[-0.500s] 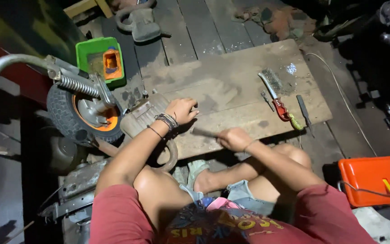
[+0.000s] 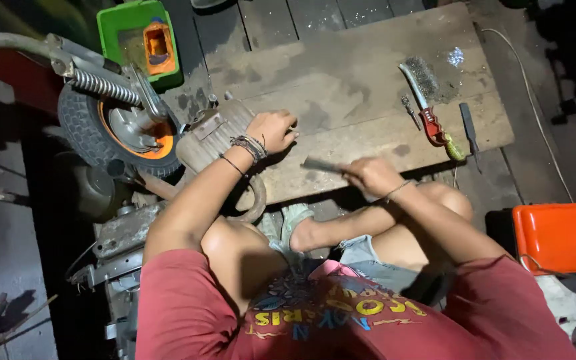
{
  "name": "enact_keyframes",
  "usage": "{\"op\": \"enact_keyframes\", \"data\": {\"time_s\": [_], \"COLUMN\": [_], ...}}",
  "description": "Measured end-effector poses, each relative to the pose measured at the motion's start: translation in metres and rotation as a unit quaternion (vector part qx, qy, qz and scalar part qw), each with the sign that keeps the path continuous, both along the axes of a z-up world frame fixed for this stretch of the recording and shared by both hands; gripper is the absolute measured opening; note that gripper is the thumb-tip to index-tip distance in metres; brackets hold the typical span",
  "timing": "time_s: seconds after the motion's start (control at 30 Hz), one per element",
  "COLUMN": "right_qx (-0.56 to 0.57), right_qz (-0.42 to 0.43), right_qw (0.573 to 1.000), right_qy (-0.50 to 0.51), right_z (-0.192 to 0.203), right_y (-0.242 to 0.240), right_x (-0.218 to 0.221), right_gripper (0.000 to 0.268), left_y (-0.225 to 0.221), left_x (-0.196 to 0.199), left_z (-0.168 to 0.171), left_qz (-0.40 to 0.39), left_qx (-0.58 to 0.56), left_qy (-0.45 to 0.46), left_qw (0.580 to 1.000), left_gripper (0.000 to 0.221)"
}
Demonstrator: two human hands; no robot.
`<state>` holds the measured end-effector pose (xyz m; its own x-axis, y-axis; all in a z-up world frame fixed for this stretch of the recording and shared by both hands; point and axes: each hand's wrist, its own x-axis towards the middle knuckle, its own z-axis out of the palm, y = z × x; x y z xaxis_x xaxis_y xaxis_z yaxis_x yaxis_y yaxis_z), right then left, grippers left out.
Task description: Cleaning a motorcycle exhaust component using a scraper and wire brush
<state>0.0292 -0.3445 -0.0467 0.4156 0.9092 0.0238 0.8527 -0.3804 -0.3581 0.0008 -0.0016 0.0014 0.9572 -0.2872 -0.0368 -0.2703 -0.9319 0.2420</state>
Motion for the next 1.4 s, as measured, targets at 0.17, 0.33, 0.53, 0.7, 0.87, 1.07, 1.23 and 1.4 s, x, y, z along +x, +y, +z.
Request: {"op": "enact_keyframes", "data": {"time_s": [0.17, 0.33, 0.53, 0.7, 0.87, 1.07, 1.23, 1.4], "right_qx": [-0.056, -0.029, -0.037, -0.107, -0.065, -0.154, -0.049, -0.049], "right_qz": [-0.188, -0.229, -0.101, -0.234, -0.199, -0.176, -0.286, -0.295], "right_qw": [0.954, 0.966, 0.994, 0.96, 0.978, 0.968, 0.932, 0.953], "right_qy": [-0.227, -0.117, -0.003, -0.115, -0.007, -0.09, -0.215, -0.038], "right_z": [-0.001, -0.007, -0.015, 0.004, 0.013, -0.023, 0.012, 0.046], "right_y": [-0.029, -0.016, -0.023, -0.052, -0.048, -0.082, -0.082, -0.1], "right_x": [0.075, 0.052, 0.019, 0.074, 0.052, 0.09, 0.139, 0.108], "right_gripper": [0.025, 0.021, 0.026, 0.022, 0.024, 0.027, 0.022, 0.027], "left_y": [-0.006, -0.002, -0.006, -0.009, -0.001, -0.004, -0.009, -0.002], "left_x": [-0.002, -0.001, -0.001, -0.008, -0.006, -0.007, -0.004, -0.006], "left_z": [-0.005, -0.008, 0.0, 0.004, 0.008, -0.003, -0.006, -0.006], "left_qz": [-0.012, -0.016, -0.004, -0.009, 0.002, -0.017, -0.032, -0.015], "left_qx": [-0.011, -0.008, -0.006, 0.006, 0.0, 0.005, 0.009, -0.007], "left_qy": [-0.011, -0.014, 0.01, 0.0, -0.013, -0.018, -0.023, -0.043], "left_qw": [1.0, 1.0, 1.0, 1.0, 1.0, 1.0, 0.999, 0.999], "left_gripper": [0.026, 0.026, 0.026, 0.026, 0.025, 0.026, 0.028, 0.027]}}
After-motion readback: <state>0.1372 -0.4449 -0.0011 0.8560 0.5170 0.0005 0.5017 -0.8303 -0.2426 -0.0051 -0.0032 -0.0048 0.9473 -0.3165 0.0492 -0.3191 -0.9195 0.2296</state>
